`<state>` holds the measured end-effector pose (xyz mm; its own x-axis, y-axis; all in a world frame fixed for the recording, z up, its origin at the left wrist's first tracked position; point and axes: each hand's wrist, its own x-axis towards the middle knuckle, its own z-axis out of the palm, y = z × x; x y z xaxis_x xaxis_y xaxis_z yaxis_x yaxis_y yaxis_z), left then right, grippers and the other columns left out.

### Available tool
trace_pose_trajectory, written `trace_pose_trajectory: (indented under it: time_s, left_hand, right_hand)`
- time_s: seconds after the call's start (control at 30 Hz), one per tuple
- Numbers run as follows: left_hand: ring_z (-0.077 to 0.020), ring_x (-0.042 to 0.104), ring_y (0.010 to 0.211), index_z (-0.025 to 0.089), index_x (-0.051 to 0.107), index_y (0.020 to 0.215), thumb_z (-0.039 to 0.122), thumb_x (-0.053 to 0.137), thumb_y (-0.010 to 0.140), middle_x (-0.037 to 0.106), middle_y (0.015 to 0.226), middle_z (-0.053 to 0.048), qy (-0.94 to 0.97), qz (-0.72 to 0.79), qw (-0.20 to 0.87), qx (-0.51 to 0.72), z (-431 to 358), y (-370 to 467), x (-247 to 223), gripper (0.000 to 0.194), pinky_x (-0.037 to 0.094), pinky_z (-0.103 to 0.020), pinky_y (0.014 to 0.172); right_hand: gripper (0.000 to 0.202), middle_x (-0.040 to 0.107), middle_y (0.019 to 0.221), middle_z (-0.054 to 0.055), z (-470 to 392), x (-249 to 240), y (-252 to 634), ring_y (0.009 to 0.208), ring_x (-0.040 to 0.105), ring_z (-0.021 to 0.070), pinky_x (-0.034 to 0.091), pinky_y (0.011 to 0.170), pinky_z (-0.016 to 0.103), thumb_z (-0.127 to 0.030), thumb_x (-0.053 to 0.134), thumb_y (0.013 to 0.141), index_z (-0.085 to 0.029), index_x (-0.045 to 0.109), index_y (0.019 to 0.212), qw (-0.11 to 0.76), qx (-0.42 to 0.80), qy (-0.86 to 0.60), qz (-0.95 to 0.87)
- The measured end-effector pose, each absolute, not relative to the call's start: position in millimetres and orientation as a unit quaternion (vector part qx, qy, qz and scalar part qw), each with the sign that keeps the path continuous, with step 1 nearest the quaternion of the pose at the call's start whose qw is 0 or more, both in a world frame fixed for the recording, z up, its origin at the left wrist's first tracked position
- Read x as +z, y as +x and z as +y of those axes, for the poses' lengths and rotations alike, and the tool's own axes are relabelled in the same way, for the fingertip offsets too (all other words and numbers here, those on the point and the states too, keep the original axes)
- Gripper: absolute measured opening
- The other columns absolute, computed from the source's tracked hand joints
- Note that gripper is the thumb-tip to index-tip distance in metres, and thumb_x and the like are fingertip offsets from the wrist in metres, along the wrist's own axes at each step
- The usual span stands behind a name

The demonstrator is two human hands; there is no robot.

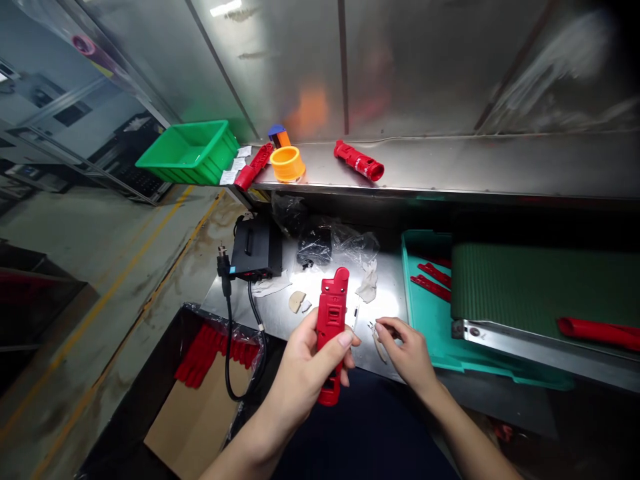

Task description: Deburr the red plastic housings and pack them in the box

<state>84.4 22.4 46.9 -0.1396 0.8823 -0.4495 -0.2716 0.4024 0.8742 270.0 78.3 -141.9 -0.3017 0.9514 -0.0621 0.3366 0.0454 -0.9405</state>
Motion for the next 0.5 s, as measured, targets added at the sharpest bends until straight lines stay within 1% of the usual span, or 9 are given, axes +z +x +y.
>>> trace_pose_trajectory:
  time_s: [0.1, 0.2, 0.27, 0.33, 0.43, 0.5]
  left_hand:
    - [-0.0117, 0.063, 0.053, 0.016, 0.063, 0.107, 0.045, 0.072, 0.091, 0.07, 0.078, -0.002, 0.257, 0.609, 0.596, 0.457, 21.3, 87.8, 46.2, 0.035, 0.05, -0.023, 0.051]
    - [-0.0138, 0.064, 0.048, 0.015, 0.063, 0.097, 0.049, 0.074, 0.088, 0.07, 0.069, -0.002, 0.246, 0.649, 0.562, 0.451, 19.3, 87.3, 43.0, 0.036, 0.049, -0.023, 0.048]
    - [-0.0128, 0.06, 0.045, 0.015, 0.064, 0.095, 0.048, 0.076, 0.086, 0.069, 0.065, -0.001, 0.227, 0.674, 0.539, 0.451, 17.9, 85.9, 39.0, 0.036, 0.046, -0.021, 0.045]
    - [-0.0127, 0.058, 0.044, 0.016, 0.065, 0.094, 0.049, 0.079, 0.082, 0.068, 0.063, 0.0, 0.208, 0.693, 0.522, 0.451, 16.2, 85.1, 34.6, 0.038, 0.045, -0.021, 0.043]
    - [-0.0132, 0.056, 0.046, 0.016, 0.067, 0.095, 0.05, 0.082, 0.078, 0.066, 0.061, 0.001, 0.18, 0.713, 0.501, 0.456, 12.6, 82.4, 30.8, 0.041, 0.045, -0.021, 0.043]
    - [-0.0126, 0.055, 0.047, 0.017, 0.068, 0.097, 0.048, 0.083, 0.078, 0.065, 0.06, 0.002, 0.164, 0.728, 0.471, 0.471, 9.0, 76.1, 31.1, 0.04, 0.046, -0.021, 0.043]
  right_hand:
    - [0.03, 0.075, 0.094, 0.006, 78.7, -165.9, 267.3, 0.08, 0.071, 0.0198, 0.06, 0.075, 0.035, -0.043, 0.057, 0.103, -0.016, 0.069, 0.106, 0.259, 0.497, -0.5, -0.66]
    - [0.023, 0.072, 0.092, 0.002, 69.8, -200.4, 267.3, 0.079, 0.07, 0.0166, 0.061, 0.077, 0.035, -0.038, 0.065, 0.101, -0.015, 0.069, 0.103, 0.161, 0.499, -0.513, -0.679]
    - [0.022, 0.072, 0.098, 0.003, 64.0, -221.9, 269.2, 0.084, 0.07, 0.0171, 0.061, 0.079, 0.037, -0.036, 0.068, 0.101, -0.015, 0.069, 0.105, 0.101, 0.485, -0.534, -0.685]
    - [0.022, 0.071, 0.108, 0.005, 63.1, -238.1, 271.5, 0.092, 0.07, 0.0192, 0.061, 0.084, 0.039, -0.035, 0.067, 0.101, -0.015, 0.068, 0.11, 0.06, 0.463, -0.558, -0.686]
    - [0.023, 0.069, 0.119, 0.008, 73.0, -250.9, 273.8, 0.103, 0.069, 0.0221, 0.06, 0.091, 0.043, -0.034, 0.065, 0.102, -0.017, 0.067, 0.117, 0.033, 0.434, -0.576, -0.692]
    - [0.024, 0.068, 0.122, 0.008, 83.8, -253.9, 272.9, 0.105, 0.068, 0.0228, 0.059, 0.092, 0.044, -0.035, 0.065, 0.102, -0.017, 0.066, 0.119, 0.026, 0.426, -0.571, -0.701]
